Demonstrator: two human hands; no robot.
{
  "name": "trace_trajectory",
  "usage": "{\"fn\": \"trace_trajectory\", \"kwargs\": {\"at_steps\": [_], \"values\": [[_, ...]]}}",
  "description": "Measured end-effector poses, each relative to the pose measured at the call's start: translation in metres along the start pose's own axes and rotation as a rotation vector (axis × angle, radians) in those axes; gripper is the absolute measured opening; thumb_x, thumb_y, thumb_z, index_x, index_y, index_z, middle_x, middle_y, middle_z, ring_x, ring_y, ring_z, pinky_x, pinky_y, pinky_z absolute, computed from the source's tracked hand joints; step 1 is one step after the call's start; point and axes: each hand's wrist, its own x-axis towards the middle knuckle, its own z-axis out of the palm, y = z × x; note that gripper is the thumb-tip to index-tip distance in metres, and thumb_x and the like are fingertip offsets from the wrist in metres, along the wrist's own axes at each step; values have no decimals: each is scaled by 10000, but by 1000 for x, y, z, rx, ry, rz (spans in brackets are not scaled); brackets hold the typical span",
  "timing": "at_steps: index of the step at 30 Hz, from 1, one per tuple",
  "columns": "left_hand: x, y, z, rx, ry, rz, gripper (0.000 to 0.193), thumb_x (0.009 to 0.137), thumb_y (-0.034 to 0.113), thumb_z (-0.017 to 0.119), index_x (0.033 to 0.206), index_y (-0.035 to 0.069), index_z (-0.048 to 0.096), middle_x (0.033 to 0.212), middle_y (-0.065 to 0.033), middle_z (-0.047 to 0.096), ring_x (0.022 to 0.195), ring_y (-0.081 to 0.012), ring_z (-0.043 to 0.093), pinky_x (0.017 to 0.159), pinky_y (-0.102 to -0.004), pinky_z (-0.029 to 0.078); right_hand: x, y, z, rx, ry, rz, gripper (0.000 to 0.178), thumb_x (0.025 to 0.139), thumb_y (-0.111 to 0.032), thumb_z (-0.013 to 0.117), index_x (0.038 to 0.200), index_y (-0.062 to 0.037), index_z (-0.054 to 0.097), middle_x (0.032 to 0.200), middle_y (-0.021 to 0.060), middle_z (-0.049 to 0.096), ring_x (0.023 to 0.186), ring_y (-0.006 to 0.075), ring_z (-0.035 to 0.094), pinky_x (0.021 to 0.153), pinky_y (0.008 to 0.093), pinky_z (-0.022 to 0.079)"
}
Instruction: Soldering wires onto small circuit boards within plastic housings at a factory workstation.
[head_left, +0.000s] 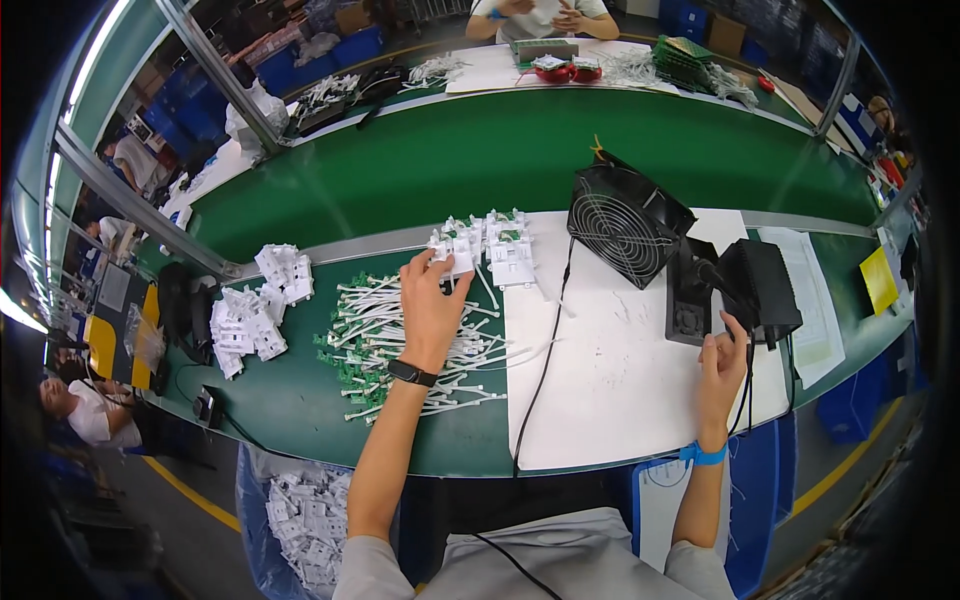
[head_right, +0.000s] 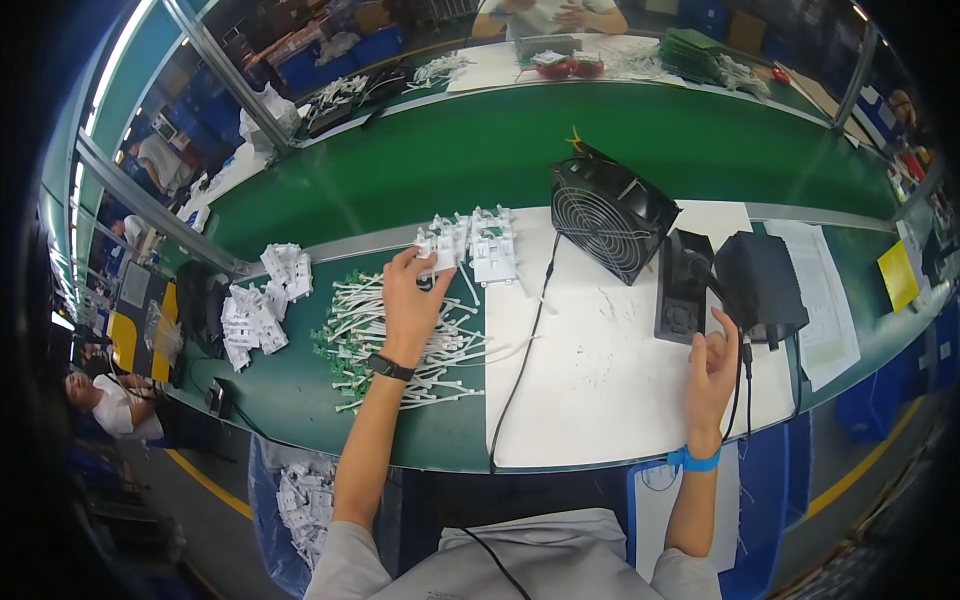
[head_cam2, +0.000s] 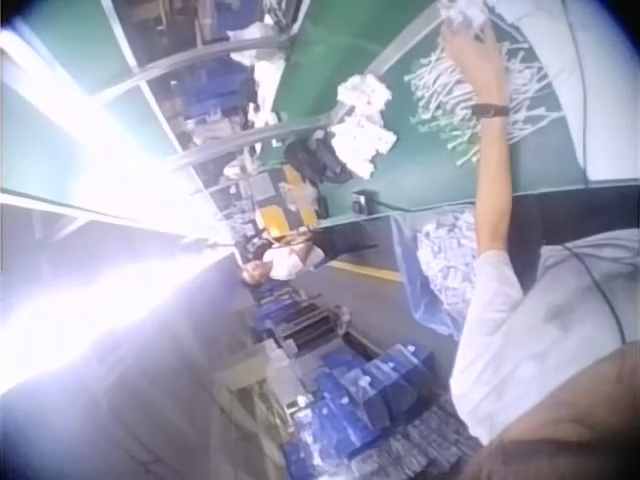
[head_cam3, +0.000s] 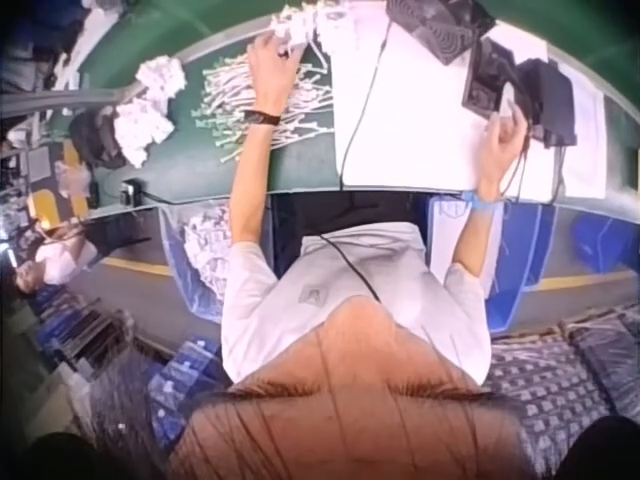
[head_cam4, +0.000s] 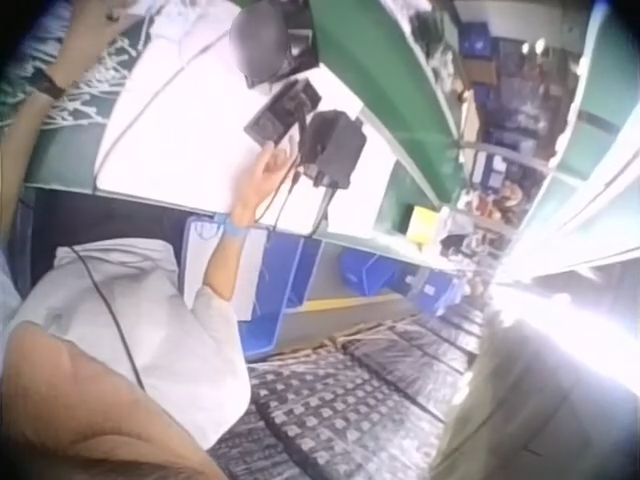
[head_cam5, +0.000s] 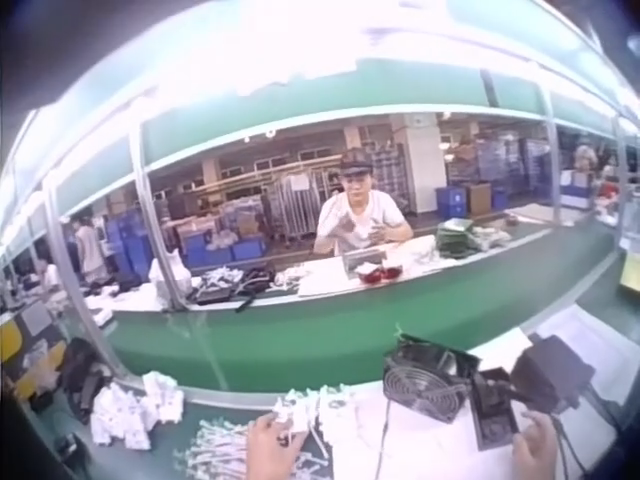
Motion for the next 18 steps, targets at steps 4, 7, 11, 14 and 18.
{"fn": "trace_trajectory", "kwargs": {"at_steps": [4, 7, 11, 14, 18], "values": [[2, 5, -4, -10, 48, -1, 344, 844, 199, 821, 1078, -43, 749, 1284, -205, 629, 1106, -358, 567, 972, -446, 483, 1, 1, -1, 25, -20, 2, 373, 1027, -89, 582, 1396, -49, 551, 708, -41, 455, 666, 49, 393, 611, 230, 300], [2, 5, -3, -18, 73, 14, 345, 848, 200, 818, 1081, -44, 748, 1284, -202, 629, 1116, -356, 567, 978, -444, 481, 2, 0, -2, 28, -51, -1, 365, 1026, -87, 584, 1387, -45, 555, 696, -44, 452, 653, 44, 389, 600, 231, 293], [0, 12, -1, -43, 86, 26, 334, 848, 198, 817, 1071, -42, 748, 1284, -206, 623, 1137, -369, 562, 987, -447, 477, 2, 1, -2, 54, -49, 1, 345, 1023, -82, 588, 1366, -45, 567, 686, -45, 447, 642, 41, 387, 588, 228, 286], [-4, 5, 5, -23, -6, 23, 331, 845, 217, 819, 1055, -30, 749, 1302, -209, 612, 1169, -386, 538, 1009, -461, 460, 3, 1, -3, -44, -110, -20, 261, 1026, -70, 605, 1283, -24, 614, 689, -47, 438, 616, 32, 375, 554, 224, 283], [-7, 13, -4, 67, -3, 41, 321, 848, 255, 815, 1051, 14, 755, 1329, -194, 596, 1220, -392, 496, 1041, -476, 426, 1, 6, -6, -63, -154, -48, 155, 1011, -61, 618, 1141, -24, 692, 680, -42, 518, 599, 27, 426, 538, 218, 305]]}}
